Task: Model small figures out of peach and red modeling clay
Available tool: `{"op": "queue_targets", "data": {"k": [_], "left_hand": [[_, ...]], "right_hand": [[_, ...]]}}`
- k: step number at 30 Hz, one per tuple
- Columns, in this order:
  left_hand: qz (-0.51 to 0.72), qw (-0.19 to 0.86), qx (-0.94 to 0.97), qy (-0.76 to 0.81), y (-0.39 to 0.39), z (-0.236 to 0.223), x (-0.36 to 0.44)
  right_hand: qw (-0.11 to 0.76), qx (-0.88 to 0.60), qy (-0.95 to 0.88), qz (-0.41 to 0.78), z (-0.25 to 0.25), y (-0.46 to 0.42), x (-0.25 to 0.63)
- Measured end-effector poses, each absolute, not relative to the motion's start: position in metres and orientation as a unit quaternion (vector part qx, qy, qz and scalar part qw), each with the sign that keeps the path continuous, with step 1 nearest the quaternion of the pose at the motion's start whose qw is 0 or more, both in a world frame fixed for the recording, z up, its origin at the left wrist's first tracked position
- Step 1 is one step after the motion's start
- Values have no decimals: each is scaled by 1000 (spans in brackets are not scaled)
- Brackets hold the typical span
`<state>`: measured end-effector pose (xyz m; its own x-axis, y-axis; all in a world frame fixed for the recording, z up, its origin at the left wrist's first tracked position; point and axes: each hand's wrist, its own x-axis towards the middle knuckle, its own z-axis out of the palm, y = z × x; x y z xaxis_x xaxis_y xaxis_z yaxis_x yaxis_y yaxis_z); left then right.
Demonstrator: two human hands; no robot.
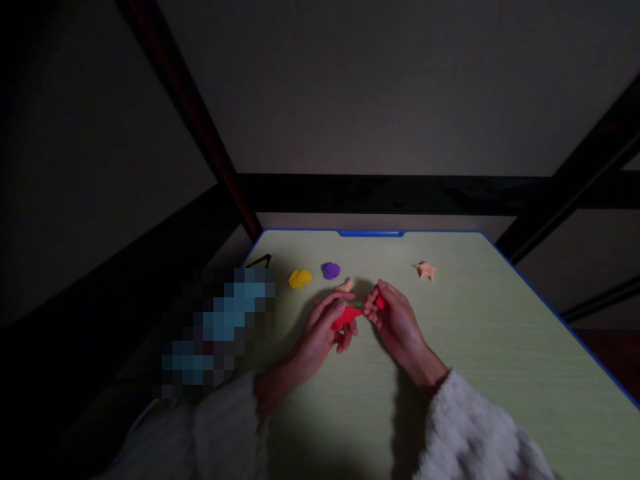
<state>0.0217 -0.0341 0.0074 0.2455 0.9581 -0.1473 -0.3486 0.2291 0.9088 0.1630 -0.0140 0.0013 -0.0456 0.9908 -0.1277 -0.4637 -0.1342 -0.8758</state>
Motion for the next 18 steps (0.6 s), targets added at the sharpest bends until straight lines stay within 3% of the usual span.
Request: {"op": "queue_targets", "data": {"k": [8, 14, 18], "left_hand": [[502, 672, 369, 400, -28, 1, 24], [484, 672, 386, 407, -33, 1, 24], [466, 685, 388, 404, -36, 4, 25]], "right_hand": [[528, -443, -450, 568, 7, -25, 150], [432, -428, -612, 505, 18, -36, 139], [417, -412, -648, 486, 19, -36, 141]]}}
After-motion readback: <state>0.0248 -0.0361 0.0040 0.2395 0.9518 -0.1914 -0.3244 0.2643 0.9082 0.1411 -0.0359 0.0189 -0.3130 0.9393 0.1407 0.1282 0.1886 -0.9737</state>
